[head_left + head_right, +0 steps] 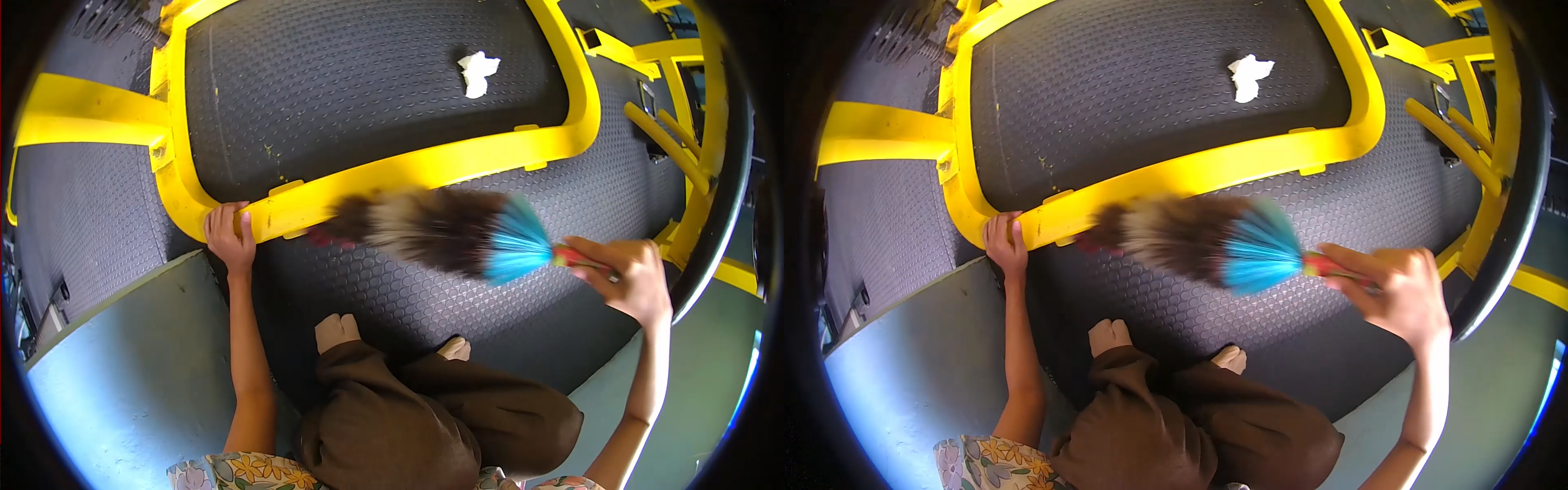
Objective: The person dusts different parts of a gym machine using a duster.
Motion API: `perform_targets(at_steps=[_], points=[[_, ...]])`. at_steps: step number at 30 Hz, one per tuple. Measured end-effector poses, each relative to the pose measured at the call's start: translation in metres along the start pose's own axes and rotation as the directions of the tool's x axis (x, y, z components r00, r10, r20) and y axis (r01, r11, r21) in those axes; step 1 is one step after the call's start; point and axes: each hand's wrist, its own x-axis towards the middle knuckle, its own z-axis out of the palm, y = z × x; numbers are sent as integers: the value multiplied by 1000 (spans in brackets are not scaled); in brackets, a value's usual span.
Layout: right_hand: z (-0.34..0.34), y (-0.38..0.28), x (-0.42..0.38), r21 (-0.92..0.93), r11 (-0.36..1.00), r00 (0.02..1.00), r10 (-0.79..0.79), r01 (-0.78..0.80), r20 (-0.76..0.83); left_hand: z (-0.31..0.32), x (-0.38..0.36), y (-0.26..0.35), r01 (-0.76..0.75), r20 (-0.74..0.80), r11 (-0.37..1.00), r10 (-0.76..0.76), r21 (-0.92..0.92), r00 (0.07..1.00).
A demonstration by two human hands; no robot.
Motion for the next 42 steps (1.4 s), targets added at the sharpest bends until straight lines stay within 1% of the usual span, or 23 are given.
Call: perform_targets(at_steps=[2, 3, 4, 6, 8, 9, 10, 11, 12, 13, 14, 17, 19, 23, 26, 29, 31, 34, 35, 36, 39, 40, 42], points=[[22, -5, 19, 28, 991, 991, -130, 131, -15, -1, -3, -2, -2, -4, 1000, 2, -4, 1000], [31, -9, 25, 3, 989, 988, -149, 149, -34, 0, -3, -3, -1, -15, 1000, 1, 7, 1000], [37, -10, 27, -22, 986, 985, -165, 164, -49, 2, -4, -4, -1, -23, 1000, 1, 15, 1000], [34, -3, 18, -14, 994, 992, -109, 109, -64, 2, -4, -3, -5, -19, 1000, 5, -2, 1000], [23, 21, -6, 55, 997, 991, 51, -45, -124, 1, -3, -3, -29, -23, 1000, 29, 10, 999], [8, 29, -22, -43, 969, 969, 243, -245, -37, 1, -3, -2, -35, -22, 999, 35, 1, 999], [-1, 43, -40, 16, 923, 922, 384, -384, -41, 1, -3, -2, -37, -22, 999, 36, -9, 999], [-20, 48, -53, -43, 854, 855, 519, -519, -1, 1, -2, -2, -42, -18, 999, 42, 6, 999], [-30, 57, -67, -12, 790, 790, 612, -612, -34, 1, -3, -2, -48, -13, 999, 48, 23, 999], [-41, 60, -75, -28, 768, 768, 636, -639, -79, 2, -3, -2, -49, -17, 999, 49, 23, 999], [-42, 69, -87, -106, 785, 786, 585, -611, -200, 2, -4, -3, -54, -15, 998, 55, 17, 998], [-55, 50, -83, -163, 767, 781, 585, -621, -218, 2, -4, -4, -70, -5, 997, 71, 37, 997], [-57, 31, -76, -185, 806, 825, 528, -562, -203, 2, -4, -4, -69, -4, 997, 69, 30, 998], [-61, 12, -70, -222, 826, 854, 490, -519, -174, 4, -6, -5, -73, -13, 997, 73, 37, 997], [-62, 27, -75, -154, 818, 832, 544, -554, -109, 3, -6, -6, -75, -14, 996, 76, 43, 997], [-64, 49, -84, -149, 769, 781, 594, -621, -190, 3, -6, -5, -75, -13, 996, 76, 40, 997], [-68, 60, -86, -174, 663, 684, 690, -728, -234, 3, -6, -6, -78, -12, 996, 79, 38, 997], [-67, 61, -93, -111, 643, 651, 734, -758, -194, 2, -5, -5, -78, -9, 996, 79, 30, 997], [-66, 58, -98, -101, 669, 676, 718, -736, -165, 3, -5, -5, -75, -8, 997, 75, 31, 997], [-67, 55, -103, -100, 667, 673, 720, -739, -171, 4, -4, -5, -77, -12, 997, 78, 27, 997], [-75, 46, -109, -57, 665, 667, 740, -744, -83, 4, -7, -7, -86, -12, 996, 86, 29, 996], [-73, 48, -108, -55, 663, 665, 743, -747, -81, 4, -7, -6, -86, -10, 995, 87, 41, 996], [-67, 56, -105, -127, 650, 662, 729, -749, -176, 5, -6, -6, -87, -14, 995, 88, 50, 996]])
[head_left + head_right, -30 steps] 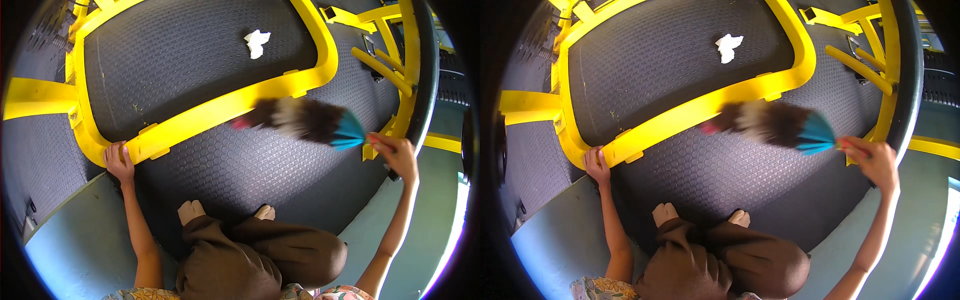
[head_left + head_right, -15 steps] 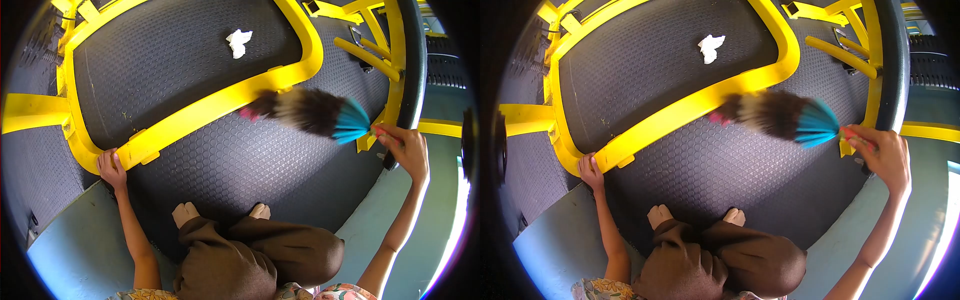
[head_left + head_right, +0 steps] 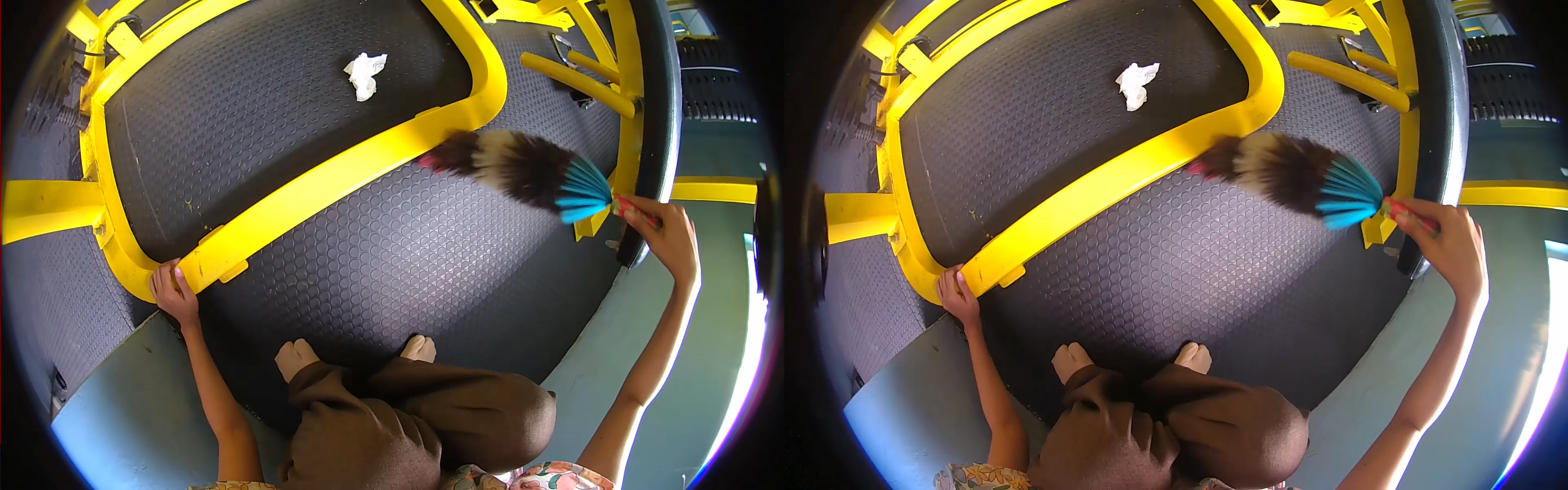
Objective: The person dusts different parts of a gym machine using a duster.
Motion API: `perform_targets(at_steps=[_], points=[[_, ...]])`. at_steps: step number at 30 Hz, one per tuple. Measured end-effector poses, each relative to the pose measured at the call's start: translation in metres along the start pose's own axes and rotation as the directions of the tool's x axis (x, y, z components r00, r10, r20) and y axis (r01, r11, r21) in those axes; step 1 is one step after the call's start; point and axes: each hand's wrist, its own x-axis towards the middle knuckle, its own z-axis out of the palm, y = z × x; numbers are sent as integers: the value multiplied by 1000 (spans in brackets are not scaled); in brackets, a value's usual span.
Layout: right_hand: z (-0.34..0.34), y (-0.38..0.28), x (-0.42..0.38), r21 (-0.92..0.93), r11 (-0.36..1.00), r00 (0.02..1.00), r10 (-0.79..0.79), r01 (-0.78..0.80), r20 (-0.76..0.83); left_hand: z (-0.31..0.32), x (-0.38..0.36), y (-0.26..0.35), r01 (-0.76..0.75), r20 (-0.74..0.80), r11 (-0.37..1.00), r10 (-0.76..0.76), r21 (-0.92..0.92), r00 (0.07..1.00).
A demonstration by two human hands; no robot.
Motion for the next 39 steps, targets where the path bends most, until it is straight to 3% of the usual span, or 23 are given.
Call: perform_targets(at_steps=[3, 10, 14, 17, 20, 25, 30, 32, 35, 39], points=[[11, 0, 13, -49, 991, 992, 119, -122, -48, -1, 0, -1, 3, 12, 1000, -3, -6, 1000], [18, 4, -5, -43, 999, 999, -4, 2, -36, 0, 0, 0, -2, 8, 1000, 2, 3, 1000], [23, 4, 0, -14, 999, 997, 41, -42, -63, -1, 1, 2, -4, 10, 1000, 4, 5, 1000], [47, -2, 4, -62, 990, 985, 119, -128, -124, 1, -1, -1, -11, -3, 1000, 11, 4, 1000], [79, 8, 4, -11, 996, 976, 89, -93, -198, -1, 2, 3, 5, 4, 1000, -5, -21, 1000], [123, -2, 18, 2, 976, 932, 209, -218, -295, -7, 11, 24, 67, 123, 998, -68, 14, 990], [151, -8, 75, 90, 974, 917, 227, -209, -328, 4, 24, 52, -58, 138, 998, 56, 12, 989], [166, -8, 112, 184, 969, 906, 221, -163, -361, 12, 17, 49, 69, 179, 996, -79, 59, 981], [173, -21, 168, 344, 928, 911, 256, -140, -322, 14, 16, 47, 63, 163, 995, -75, 77, 984], [179, -63, 256, 313, 935, 924, 258, -166, -282, 12, 20, 55, 98, 193, 993, -108, 60, 975]])
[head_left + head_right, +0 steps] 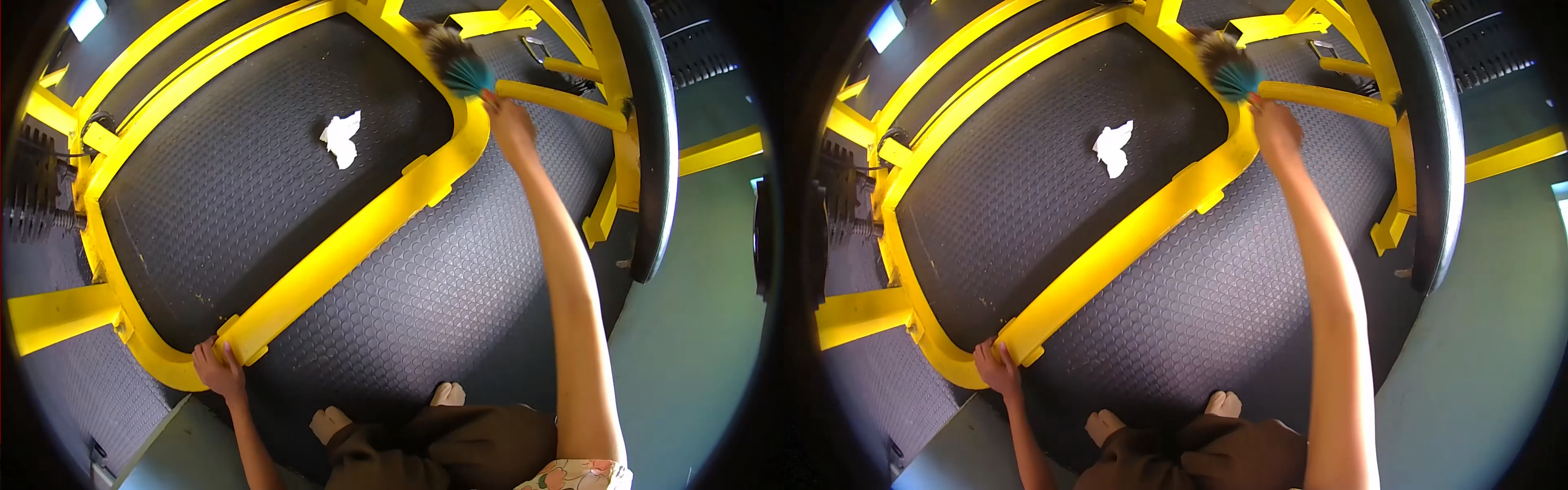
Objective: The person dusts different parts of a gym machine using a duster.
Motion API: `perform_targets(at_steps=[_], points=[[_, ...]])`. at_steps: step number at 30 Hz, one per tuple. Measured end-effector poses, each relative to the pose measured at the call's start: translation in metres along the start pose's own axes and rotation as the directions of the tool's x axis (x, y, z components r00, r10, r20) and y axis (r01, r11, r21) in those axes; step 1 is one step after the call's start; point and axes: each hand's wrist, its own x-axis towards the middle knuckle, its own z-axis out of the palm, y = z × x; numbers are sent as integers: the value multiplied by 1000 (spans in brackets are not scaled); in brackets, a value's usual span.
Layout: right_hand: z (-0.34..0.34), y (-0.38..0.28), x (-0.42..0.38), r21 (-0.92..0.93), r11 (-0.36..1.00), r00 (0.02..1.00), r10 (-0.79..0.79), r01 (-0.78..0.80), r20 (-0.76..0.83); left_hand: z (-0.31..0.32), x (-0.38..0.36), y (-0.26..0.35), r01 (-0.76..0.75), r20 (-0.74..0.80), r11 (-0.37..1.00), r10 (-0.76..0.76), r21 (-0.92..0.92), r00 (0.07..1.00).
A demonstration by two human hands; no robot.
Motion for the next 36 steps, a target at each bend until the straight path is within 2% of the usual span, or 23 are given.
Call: perform_targets(at_steps=[3, 5, 7, 9, 10, 13, 18, 21, 22, 23, 25, 27, 28, 30, 31, 33, 34, 36], points=[[42, -40, -2, 294, 955, 997, -18, 39, -75, 0, 1, 2, -5, 2, 1000, 5, 6, 1000], [64, -59, -9, 315, 948, 996, -12, 40, -89, 4, 1, 1, 6, -7, 1000, -6, 2, 1000], [67, -65, -18, 287, 958, 999, -19, 28, -37, 4, -1, -1, 17, -9, 1000, -17, 7, 1000], [69, -52, -18, 312, 950, 996, 5, 22, -84, 3, 1, -1, 21, 15, 1000, -20, -4, 1000], [68, -42, -17, 318, 948, 998, -2, 20, -56, 3, 2, 0, 25, 14, 1000, -25, 7, 1000], [63, -7, -40, 360, 927, 989, -56, 102, -136, 3, 3, 0, -1, 15, 999, 1, 42, 1000], [46, 30, -52, 239, 948, 977, -195, 211, -87, 4, 1, -1, 9, 17, 1000, -9, 10, 1000], [33, 27, -36, 201, 972, 992, -117, 123, -44, 4, 1, 0, 1, 17, 1000, -1, -7, 1000], [29, 28, -33, 117, 983, 990, -135, 140, -48, 4, 1, 1, -3, 17, 1000, 3, -6, 1000], [23, 31, -39, 121, 983, 990, -132, 137, -48, 4, 0, 1, 3, 16, 1000, -3, -7, 1000], [-4, 26, -64, -41, 992, 989, -125, 123, -73, 3, 1, -2, 17, 11, 1000, -17, -1, 1000], [-49, 16, -104, -115, 992, 998, -36, 43, 57, 5, 1, -4, -17, -14, 1000, 18, 10, 1000], [-75, 8, -126, -203, 979, 997, -12, 27, 73, 5, 1, -3, -4, -12, 1000, 5, 11, 1000], [-124, -4, -159, -295, 951, 989, -50, 89, 139, 2, 3, 1, -28, -29, 999, 29, 36, 999], [-145, -14, -171, -355, 928, 991, -79, 113, 109, 3, 2, 0, -18, -33, 999, 19, 37, 999], [-182, -34, -176, -356, 915, 979, -145, 187, 143, 5, 0, -2, -13, -49, 1000, 14, 14, 999], [-186, -38, -171, -357, 915, 979, -148, 190, 141, 5, 1, -2, -10, -51, 1000, 11, 13, 999], [-188, -50, -147, -423, 864, 962, -251, 273, 108, 4, 1, -2, -22, -71, 1000, 23, 14, 997]])
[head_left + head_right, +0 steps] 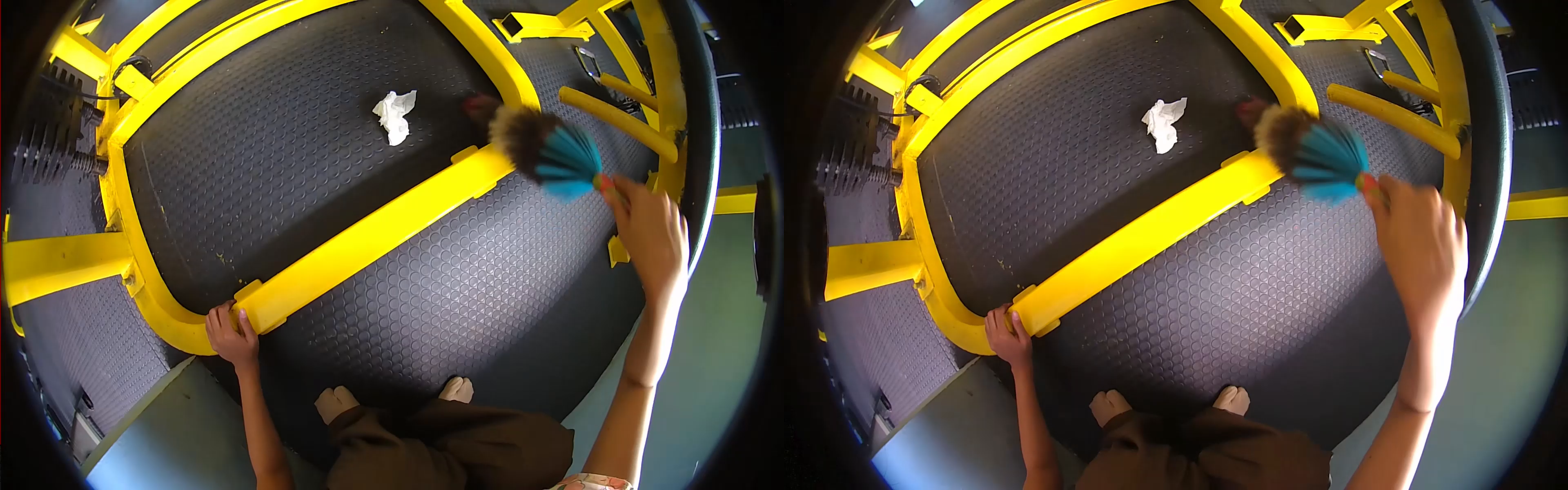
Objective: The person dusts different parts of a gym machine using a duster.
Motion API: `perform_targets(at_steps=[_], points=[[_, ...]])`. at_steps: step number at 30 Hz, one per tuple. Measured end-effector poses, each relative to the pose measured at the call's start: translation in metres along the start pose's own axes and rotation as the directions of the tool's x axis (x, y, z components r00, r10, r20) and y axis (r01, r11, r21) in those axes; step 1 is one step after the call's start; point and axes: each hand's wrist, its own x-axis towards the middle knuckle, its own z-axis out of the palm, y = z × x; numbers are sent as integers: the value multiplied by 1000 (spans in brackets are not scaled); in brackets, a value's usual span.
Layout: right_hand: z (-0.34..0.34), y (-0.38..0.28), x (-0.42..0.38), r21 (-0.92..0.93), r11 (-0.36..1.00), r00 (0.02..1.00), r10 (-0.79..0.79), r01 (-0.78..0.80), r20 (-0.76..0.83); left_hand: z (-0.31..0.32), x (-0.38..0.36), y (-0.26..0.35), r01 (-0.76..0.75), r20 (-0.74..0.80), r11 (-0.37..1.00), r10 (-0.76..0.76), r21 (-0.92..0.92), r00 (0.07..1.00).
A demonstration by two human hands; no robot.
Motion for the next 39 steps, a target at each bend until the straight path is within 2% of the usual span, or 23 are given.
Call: perform_targets(at_steps=[1, 4, 6, 12, 14, 15, 17, 19, 21, 22, 23, 24, 25, 26, 27, 28, 29, 31, 33, 34, 35, 37, 39], points=[[4, -2, 11, -128, 990, 995, -73, 65, -61, -1, 0, 1, 4, -2, 1000, -4, 0, 1000], [-13, -19, 20, -267, 958, 995, -96, 101, 34, 0, -1, -1, 37, -2, 997, -37, -62, 999], [-46, -41, 6, -265, 949, 967, -109, 171, 232, -1, -2, -1, 55, -1, 997, -56, -57, 998], [-106, -73, -24, -38, 881, 871, -458, 471, 177, -4, -4, -6, 62, -16, 998, -62, -31, 998], [-107, -74, -15, 184, 733, 736, -674, 655, 62, -4, -2, -7, 55, -38, 998, -57, -43, 998], [-107, -75, -7, 190, 720, 726, -686, 668, 47, -3, -2, -9, 40, -58, 998, -43, -58, 997], [-105, -68, 10, 307, 775, 777, -612, 552, 146, -4, -3, -9, 36, -74, 998, -41, -61, 996], [-97, -53, 10, 359, 707, 737, -672, 609, 71, -4, -2, -9, 30, -76, 997, -36, -78, 996], [-100, -58, -8, 175, 628, 651, -739, 759, -173, -1, -5, -12, 38, -69, 997, -42, -61, 997], [-103, -64, -15, 236, 837, 822, -537, 493, 190, 0, -5, -12, 32, -84, 998, -37, -61, 996], [-107, -73, -26, 88, 810, 805, -587, 580, 88, 1, -5, -13, 23, -99, 998, -30, -64, 995], [-116, -90, -39, -71, 767, 769, -640, 638, -5, 0, -10, -16, 65, 25, 994, -63, -88, 998], [-124, -106, -40, 40, 722, 716, -690, 690, 108, -3, -7, -13, 68, 26, 994, -66, -86, 997], [-132, -121, -35, 155, 675, 644, -736, 721, 208, -7, -1, -8, 53, -110, 993, -64, -102, 992], [-134, -131, -33, 214, 570, 553, -821, 793, 140, -10, 3, -5, 35, -246, 993, -63, -116, 967], [-133, -142, -30, 263, 453, 453, -889, 852, 65, -10, 2, -6, 36, -248, 993, -63, -113, 967], [-127, -154, -27, 262, 451, 452, -890, 854, 57, -10, 3, -8, 5, -273, 993, -36, -115, 961], [-112, -185, -21, 495, 219, 274, -961, 841, -41, 2, -10, -19, -25, -298, 994, -8, -107, 954], [-109, -209, -13, 443, 181, 260, -957, 878, -125, 32, -40, -40, 46, -84, 998, -42, 44, 996], [-106, -221, -9, 460, 178, 286, -942, 870, -177, 25, -33, -29, 69, -205, 980, -29, 189, 978], [-101, -231, -3, 450, 189, 305, -931, 873, -200, 21, -29, -25, 72, -207, 978, -31, 194, 978], [-96, -248, 6, 424, 203, 334, -905, 883, -262, 7, -16, -15, 182, -133, 980, -170, 80, 976], [-92, -260, 9, 379, 246, 379, -865, 892, -330, -9, 0, -8, 120, -125, 992, -114, 41, 986]])
